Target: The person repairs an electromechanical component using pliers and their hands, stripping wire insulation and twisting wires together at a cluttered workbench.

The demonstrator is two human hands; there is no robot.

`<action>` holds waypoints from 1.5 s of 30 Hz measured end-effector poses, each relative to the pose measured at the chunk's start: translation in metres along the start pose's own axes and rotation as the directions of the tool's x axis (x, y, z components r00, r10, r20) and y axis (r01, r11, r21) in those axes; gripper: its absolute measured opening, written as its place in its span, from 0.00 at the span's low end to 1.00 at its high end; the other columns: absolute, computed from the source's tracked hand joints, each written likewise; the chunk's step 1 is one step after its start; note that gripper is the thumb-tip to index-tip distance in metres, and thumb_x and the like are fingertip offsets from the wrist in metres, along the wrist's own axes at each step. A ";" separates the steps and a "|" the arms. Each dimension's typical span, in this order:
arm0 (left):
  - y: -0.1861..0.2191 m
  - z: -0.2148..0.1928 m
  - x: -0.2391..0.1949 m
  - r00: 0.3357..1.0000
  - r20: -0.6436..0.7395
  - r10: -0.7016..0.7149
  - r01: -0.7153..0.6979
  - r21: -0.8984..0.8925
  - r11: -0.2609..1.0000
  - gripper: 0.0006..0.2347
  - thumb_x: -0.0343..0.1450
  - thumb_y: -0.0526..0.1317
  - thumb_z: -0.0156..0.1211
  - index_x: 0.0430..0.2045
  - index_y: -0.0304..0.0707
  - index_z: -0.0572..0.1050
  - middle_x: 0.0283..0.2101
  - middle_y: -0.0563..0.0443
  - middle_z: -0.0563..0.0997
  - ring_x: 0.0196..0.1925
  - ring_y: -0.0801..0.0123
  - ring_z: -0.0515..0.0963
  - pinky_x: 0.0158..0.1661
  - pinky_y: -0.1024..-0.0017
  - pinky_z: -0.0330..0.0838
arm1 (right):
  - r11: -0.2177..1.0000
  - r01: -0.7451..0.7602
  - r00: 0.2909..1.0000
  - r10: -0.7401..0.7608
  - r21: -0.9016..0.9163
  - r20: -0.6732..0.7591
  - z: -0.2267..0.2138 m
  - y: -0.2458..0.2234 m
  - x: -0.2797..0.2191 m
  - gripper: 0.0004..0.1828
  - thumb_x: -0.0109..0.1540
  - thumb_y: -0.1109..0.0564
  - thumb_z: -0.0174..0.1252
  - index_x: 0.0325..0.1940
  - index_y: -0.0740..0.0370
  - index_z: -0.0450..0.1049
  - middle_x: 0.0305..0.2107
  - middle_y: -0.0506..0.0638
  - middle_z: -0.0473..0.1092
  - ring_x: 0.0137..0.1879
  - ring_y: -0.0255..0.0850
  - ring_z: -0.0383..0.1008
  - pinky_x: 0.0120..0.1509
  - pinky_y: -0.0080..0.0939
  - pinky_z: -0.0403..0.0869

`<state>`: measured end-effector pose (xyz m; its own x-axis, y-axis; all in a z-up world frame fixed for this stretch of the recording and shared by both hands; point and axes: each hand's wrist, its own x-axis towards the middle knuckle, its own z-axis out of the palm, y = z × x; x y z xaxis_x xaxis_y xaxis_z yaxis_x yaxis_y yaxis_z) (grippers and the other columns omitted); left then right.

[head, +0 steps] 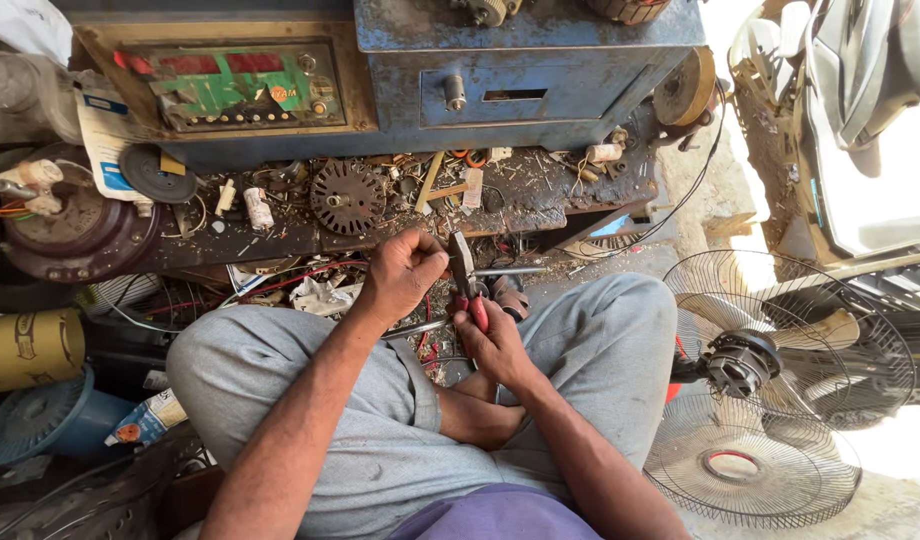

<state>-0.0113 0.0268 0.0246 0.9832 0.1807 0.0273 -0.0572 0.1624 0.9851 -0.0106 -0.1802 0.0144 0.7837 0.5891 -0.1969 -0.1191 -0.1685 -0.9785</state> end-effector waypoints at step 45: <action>-0.026 -0.004 0.009 0.989 -0.067 -0.134 0.137 0.037 0.990 0.03 0.70 0.34 0.62 0.27 0.34 0.75 0.28 0.55 0.80 0.28 0.76 0.79 0.31 0.75 0.79 | 0.981 0.148 0.988 -0.153 -0.122 -0.032 0.008 0.003 0.006 0.15 0.68 0.49 0.55 0.45 0.65 0.69 0.28 0.46 0.67 0.35 0.33 0.65 0.39 0.39 0.69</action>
<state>-0.0015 0.0285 -0.0015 0.9682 0.2215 -0.1165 0.0843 0.1498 0.9851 -0.0111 -0.1709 0.0102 0.8119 0.5822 -0.0431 0.0732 -0.1749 -0.9819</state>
